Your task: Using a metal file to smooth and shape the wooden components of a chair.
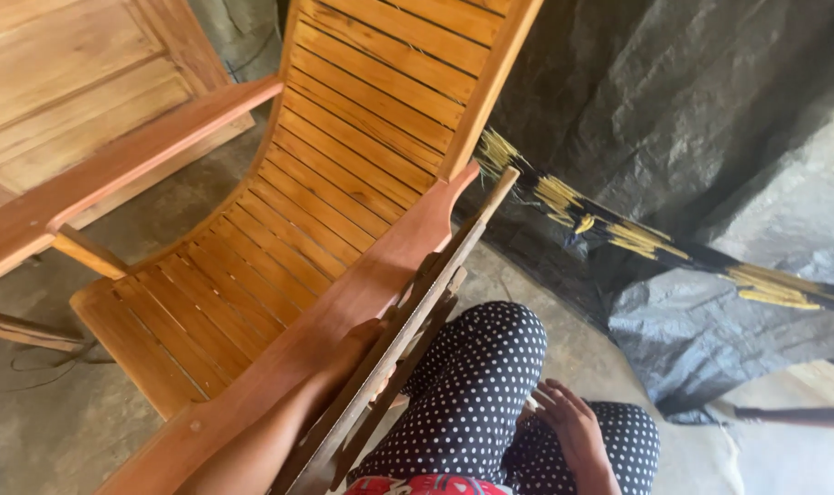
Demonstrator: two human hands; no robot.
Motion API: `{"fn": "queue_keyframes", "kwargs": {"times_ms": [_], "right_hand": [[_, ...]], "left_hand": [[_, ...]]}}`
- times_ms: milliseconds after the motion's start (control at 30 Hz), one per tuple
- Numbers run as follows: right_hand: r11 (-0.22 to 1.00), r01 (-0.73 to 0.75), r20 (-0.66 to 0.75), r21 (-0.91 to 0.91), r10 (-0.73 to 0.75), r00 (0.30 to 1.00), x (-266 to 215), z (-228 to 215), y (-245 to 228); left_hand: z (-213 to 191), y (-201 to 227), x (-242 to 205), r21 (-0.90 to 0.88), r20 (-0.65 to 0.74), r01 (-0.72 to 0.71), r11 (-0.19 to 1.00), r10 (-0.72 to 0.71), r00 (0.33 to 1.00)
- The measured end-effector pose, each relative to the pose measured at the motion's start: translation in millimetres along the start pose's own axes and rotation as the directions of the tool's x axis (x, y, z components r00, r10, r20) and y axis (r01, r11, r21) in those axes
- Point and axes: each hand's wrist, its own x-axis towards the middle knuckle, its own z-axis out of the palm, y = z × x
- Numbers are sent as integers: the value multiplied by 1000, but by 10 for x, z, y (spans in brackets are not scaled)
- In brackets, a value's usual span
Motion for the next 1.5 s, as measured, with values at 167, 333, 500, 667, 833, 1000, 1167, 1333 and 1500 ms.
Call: {"fn": "queue_keyframes", "kwargs": {"times_ms": [167, 333, 500, 667, 833, 1000, 1167, 1333, 1500], "right_hand": [[998, -26, -81, -51, 22, 997, -147, 109, -108], [990, -41, -88, -134, 29, 996, -231, 210, -122], [965, -7, -209, -262, -50, 977, -483, 433, -353], [947, 122, -232, -297, -195, 953, -648, 858, -806], [935, 264, -160, -235, -305, 939, -577, 1470, -1224], [881, 329, 12, -339, -346, 938, -438, 2192, -1599], [913, 318, 172, -255, -281, 944, -177, 2598, -1617], [954, 250, 222, -165, -211, 952, -95, 2796, -1574], [947, 220, 190, -232, -178, 966, -81, 2824, -1558]], "left_hand": [[-33, -189, 25, 58, 27, -16, 998, 14, 1000], [-155, -319, -1, 106, 35, -27, 994, 24, 999], [-174, 427, -188, 277, -115, -29, 960, 63, 991], [-12, 1288, -569, 563, -43, -63, 824, 105, 994], [-19, 1332, -567, 565, 126, -426, 706, 437, 891], [113, 1526, -600, 655, 43, -360, 664, 443, 896], [72, 1473, -638, 656, 82, -380, 652, 439, 895], [-13, 1504, -578, 675, 113, -370, 639, 405, 907], [-46, 1591, -514, 622, 156, -363, 694, 344, 926]]}}
